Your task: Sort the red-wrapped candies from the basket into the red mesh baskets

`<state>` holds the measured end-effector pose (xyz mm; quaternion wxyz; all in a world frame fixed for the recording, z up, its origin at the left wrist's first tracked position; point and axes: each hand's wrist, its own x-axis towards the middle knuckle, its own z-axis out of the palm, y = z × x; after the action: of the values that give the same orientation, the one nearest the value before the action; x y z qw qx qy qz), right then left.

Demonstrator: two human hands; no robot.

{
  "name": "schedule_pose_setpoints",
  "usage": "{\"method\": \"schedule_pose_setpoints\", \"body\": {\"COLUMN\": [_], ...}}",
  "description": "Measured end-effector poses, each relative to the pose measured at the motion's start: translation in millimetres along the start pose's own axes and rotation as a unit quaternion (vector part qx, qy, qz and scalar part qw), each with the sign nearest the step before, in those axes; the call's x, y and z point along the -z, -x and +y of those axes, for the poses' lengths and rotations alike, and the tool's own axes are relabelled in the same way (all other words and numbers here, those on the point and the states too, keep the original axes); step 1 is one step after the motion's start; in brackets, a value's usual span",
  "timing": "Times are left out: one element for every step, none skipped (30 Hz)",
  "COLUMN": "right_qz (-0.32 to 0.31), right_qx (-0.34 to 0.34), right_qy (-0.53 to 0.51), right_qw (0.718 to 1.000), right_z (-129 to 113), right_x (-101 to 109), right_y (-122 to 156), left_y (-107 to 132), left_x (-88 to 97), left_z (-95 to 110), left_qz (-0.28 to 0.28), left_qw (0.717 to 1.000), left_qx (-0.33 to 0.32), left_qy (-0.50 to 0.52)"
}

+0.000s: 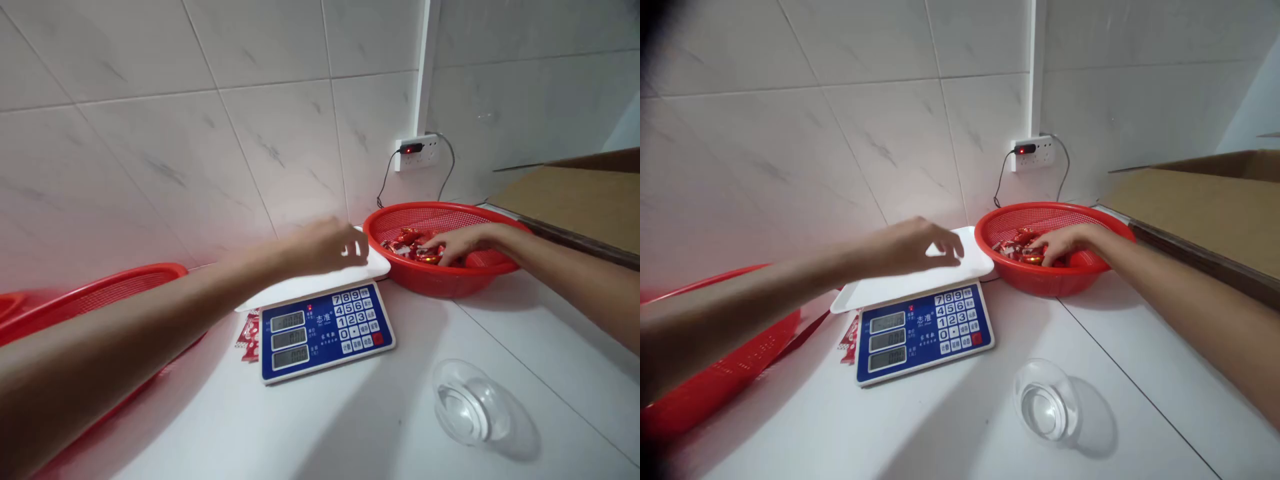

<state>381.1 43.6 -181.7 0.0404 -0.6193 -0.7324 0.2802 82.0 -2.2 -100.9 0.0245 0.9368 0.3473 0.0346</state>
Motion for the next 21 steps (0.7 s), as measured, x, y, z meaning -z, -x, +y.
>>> {"method": "schedule_pose_setpoints", "body": {"right_qz": [-0.006, 0.005, 0.029, 0.061, 0.09, 0.115, 0.136, 0.152, 0.165, 0.17, 0.161, 0.145, 0.116, 0.085, 0.054, 0.017, -0.016, -0.039, -0.051, -0.047, -0.025], "right_qx": [-0.018, -0.035, -0.048, -0.054, -0.053, -0.043, -0.025, 0.002, 0.034, 0.072, 0.11, 0.146, 0.178, 0.197, 0.204, 0.204, 0.197, 0.188, 0.181, 0.175, 0.17], "right_qy": [-0.003, -0.006, -0.008, -0.006, -0.005, -0.004, -0.006, -0.01, -0.016, -0.022, -0.025, -0.025, -0.017, -0.007, 0.004, 0.021, 0.037, 0.049, 0.055, 0.048, 0.028], "right_qw": [1.0, 0.999, 0.998, 0.997, 0.995, 0.992, 0.99, 0.988, 0.986, 0.982, 0.98, 0.978, 0.977, 0.977, 0.978, 0.979, 0.98, 0.98, 0.981, 0.982, 0.985], "right_z": [-3.6, -7.3, -11.2, -15.7, -21.5, -28.9, -38.5, -50.4, -64.6, -80.7, -98.2, -116.3, -134.1, -150.8, -165.6, -177.8, -186.7, -192.0, -193.3, -190.5, -183.7], "right_x": [8.4, 16.9, 25.0, 32.3, 38.1, 42.1, 43.7, 42.6, 38.7, 32.1, 23.2, 12.7, 1.4, -9.6, -19.5, -27.4, -32.7, -35.2, -35.1, -32.5, -28.1], "right_y": [3.2, 5.9, 7.9, 9.0, 9.4, 9.0, 7.8, 5.9, 3.3, -0.2, -4.7, -10.4, -16.9, -23.8, -30.5, -36.1, -39.5, -40.1, -37.5, -31.6, -22.8], "left_y": [-8.1, -13.4, -16.0, -16.4, -14.7, -11.3, -6.4, -0.3, 6.7, 14.1, 21.8, 29.5, 36.9, 44.0, 50.7, 56.8, 62.6, 67.8, 72.6, 76.8, 80.4], "left_x": [5.4, 10.1, 13.7, 15.6, 15.8, 14.1, 10.6, 5.8, 0.3, -5.3, -10.2, -13.9, -15.9, -16.2, -14.9, -12.5, -9.3, -5.8, -2.5, 0.4, 3.0], "left_z": [-3.2, -6.6, -10.2, -13.9, -17.6, -20.9, -23.6, -25.6, -26.9, -27.4, -27.4, -27.0, -26.5, -25.8, -25.1, -24.3, -23.3, -22.2, -20.9, -19.3, -17.5], "left_qz": [0.02, 0.05, 0.092, 0.144, 0.201, 0.261, 0.32, 0.375, 0.426, 0.47, 0.505, 0.525, 0.536, 0.541, 0.541, 0.538, 0.533, 0.527, 0.519, 0.51, 0.506], "left_qw": [1.0, 0.998, 0.995, 0.987, 0.974, 0.956, 0.931, 0.903, 0.871, 0.838, 0.81, 0.792, 0.782, 0.78, 0.783, 0.789, 0.797, 0.807, 0.817, 0.828, 0.836], "left_qx": [0.006, 0.015, 0.025, 0.036, 0.048, 0.056, 0.058, 0.055, 0.051, 0.047, 0.042, 0.038, 0.03, 0.02, 0.01, 0.005, 0.008, 0.015, 0.026, 0.035, 0.033], "left_qy": [0.009, 0.023, 0.041, 0.063, 0.092, 0.125, 0.162, 0.202, 0.24, 0.272, 0.295, 0.31, 0.316, 0.314, 0.308, 0.297, 0.283, 0.267, 0.25, 0.231, 0.21]}}
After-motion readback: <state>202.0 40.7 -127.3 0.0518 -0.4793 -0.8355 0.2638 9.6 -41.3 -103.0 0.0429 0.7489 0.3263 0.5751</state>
